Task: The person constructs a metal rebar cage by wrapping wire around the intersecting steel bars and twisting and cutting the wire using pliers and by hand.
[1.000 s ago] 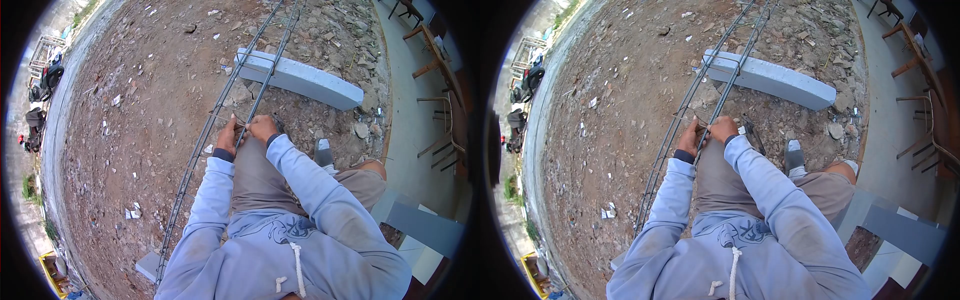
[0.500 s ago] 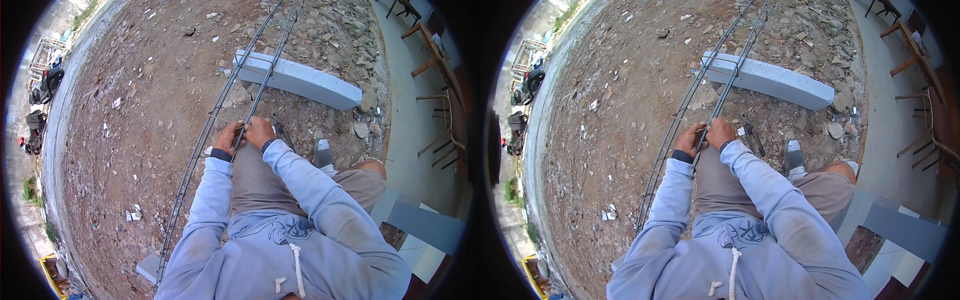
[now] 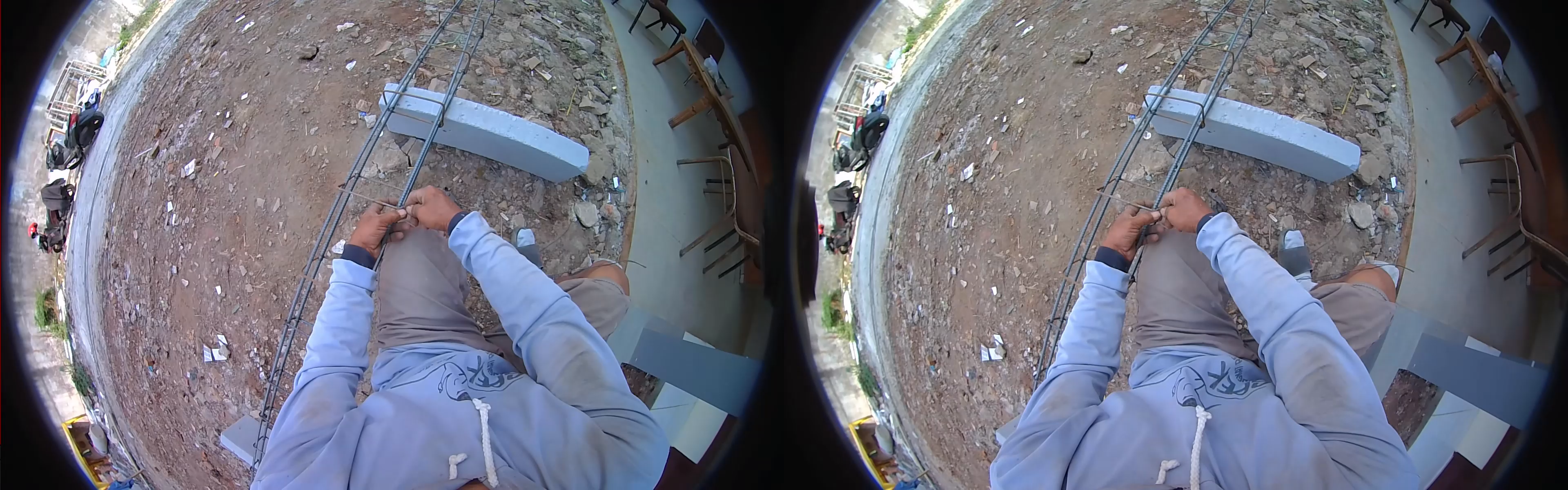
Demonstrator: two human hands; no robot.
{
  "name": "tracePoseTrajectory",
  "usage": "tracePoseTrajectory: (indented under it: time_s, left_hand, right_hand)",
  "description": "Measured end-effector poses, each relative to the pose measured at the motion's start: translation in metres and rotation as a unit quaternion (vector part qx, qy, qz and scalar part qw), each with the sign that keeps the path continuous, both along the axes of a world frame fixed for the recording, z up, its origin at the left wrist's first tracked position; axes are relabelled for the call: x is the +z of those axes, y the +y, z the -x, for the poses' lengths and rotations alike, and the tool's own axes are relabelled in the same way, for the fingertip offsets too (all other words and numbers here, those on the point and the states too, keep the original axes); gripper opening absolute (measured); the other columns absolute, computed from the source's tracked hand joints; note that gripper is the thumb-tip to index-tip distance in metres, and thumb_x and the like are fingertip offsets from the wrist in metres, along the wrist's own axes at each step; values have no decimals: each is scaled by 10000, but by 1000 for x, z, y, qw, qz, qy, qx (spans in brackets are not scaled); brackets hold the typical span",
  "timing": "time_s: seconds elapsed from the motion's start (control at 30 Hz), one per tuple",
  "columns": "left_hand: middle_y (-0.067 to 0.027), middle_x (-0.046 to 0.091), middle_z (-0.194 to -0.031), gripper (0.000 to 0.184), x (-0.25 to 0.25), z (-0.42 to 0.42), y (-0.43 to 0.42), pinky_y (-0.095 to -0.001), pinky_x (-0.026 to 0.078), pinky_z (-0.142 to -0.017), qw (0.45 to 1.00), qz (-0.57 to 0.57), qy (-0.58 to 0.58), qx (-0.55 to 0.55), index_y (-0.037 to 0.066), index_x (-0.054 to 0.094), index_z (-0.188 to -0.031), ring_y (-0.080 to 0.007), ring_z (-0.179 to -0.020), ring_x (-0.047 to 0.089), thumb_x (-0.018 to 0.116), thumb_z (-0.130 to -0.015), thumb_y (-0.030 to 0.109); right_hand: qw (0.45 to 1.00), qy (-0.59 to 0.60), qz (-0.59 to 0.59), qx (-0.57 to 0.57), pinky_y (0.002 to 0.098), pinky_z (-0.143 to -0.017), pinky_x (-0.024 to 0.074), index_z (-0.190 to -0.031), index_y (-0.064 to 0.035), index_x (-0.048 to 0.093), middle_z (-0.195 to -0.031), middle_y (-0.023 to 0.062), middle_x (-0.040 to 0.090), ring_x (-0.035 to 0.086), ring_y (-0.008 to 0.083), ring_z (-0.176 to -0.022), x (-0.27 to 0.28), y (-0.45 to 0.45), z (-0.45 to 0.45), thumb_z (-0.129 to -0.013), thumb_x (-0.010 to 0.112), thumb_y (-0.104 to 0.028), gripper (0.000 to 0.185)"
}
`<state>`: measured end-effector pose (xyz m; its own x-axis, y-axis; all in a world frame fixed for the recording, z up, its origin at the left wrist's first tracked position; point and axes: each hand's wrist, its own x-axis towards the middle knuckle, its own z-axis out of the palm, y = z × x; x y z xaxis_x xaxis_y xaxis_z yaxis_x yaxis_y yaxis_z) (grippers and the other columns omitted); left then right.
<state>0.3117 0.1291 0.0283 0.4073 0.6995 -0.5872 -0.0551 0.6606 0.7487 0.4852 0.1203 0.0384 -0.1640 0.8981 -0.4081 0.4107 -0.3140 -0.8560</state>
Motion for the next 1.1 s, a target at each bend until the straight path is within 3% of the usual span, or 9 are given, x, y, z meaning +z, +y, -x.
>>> tracePoseTrajectory:
  time_s: [0.13, 0.23, 0.33, 0.43, 0.53, 0.73, 0.83, 0.93, 1.1]
  left_hand:
    - [-92, 639, -834, 323, -1, -2, -1, -256, 506, -534, 1000, 1, 13, -14, 2, 460, -1069, -151, -655, 631, 637, -817, 102]
    - [-95, 629, -813, 285, -10, 2, 1, -251, 500, -526, 999, 2, -18, -27, -39, 472, -1031, -149, -620, 617, 616, -809, 67]
    - [-84, 617, -778, 213, -19, 6, 5, -242, 480, -512, 998, -16, -33, -56, -46, 515, -965, -142, -589, 597, 605, -798, 51]
    - [-78, 630, -769, 170, -29, 9, 11, -225, 446, -475, 993, -32, -39, -104, -38, 574, -906, -118, -586, 596, 622, -785, 72]
    - [-74, 641, -757, 160, -22, 11, 17, -221, 428, -454, 985, -74, 11, -153, -32, 601, -873, -109, -570, 594, 641, -764, 79]
    - [-74, 638, -690, 175, -21, 6, 4, -252, 436, -464, 975, -155, 108, -116, -39, 588, -841, -130, -560, 596, 660, -754, 94]
    - [-98, 646, -712, 198, -17, 5, -1, -276, 460, -491, 953, -195, 166, -163, -50, 593, -860, -151, -576, 612, 663, -738, 89]
    - [-126, 654, -715, 193, 6, -1, -7, -302, 474, -504, 948, -194, 196, -159, -51, 613, -848, -177, -580, 631, 665, -704, 67]
    - [-136, 660, -699, 159, -27, 0, 2, -296, 481, -477, 948, -83, 243, -186, -42, 646, -805, -198, -575, 647, 625, -755, 108]
  right_hand:
    - [988, -136, -45, 60, 352, -591, 500, -801, 5, 674, -678, 130, 653, 634, 212, -616, 2, 12, 4, -792, 603, -187, 205]
    - [957, -262, -83, 97, 399, -674, 511, -811, -11, 693, -702, 174, 656, 662, 279, -710, 9, 18, 15, -774, 608, -240, 247]
    - [945, -311, -19, 101, 417, -738, 510, -857, -28, 701, -780, 189, 663, 658, 328, -787, 12, 29, 22, -760, 610, -275, 280]
    - [891, -398, -72, 207, 408, -768, 511, -876, -22, 698, -873, 199, 664, 651, 338, -848, -15, 42, 29, -753, 602, -264, 289]
    - [878, -398, -26, 264, 405, -797, 508, -876, -8, 696, -959, 211, 652, 638, 350, -899, -12, 46, 33, -754, 577, -234, 283]
    - [905, -384, 12, 182, 398, -825, 504, -888, -10, 698, -984, 210, 652, 636, 347, -926, 23, 34, 42, -736, 587, -210, 274]
    - [916, -380, -15, 128, 396, -808, 514, -879, -6, 696, -955, 205, 660, 647, 335, -906, 34, 19, 44, -723, 610, -219, 279]
    - [912, -388, -46, 127, 395, -782, 524, -854, -3, 696, -923, 204, 665, 655, 325, -885, 54, 10, 45, -706, 634, -224, 273]
    - [914, -381, -106, 87, 410, -740, 533, -782, -15, 694, -848, 207, 668, 669, 327, -803, 32, -1, 45, -686, 628, -182, 204]
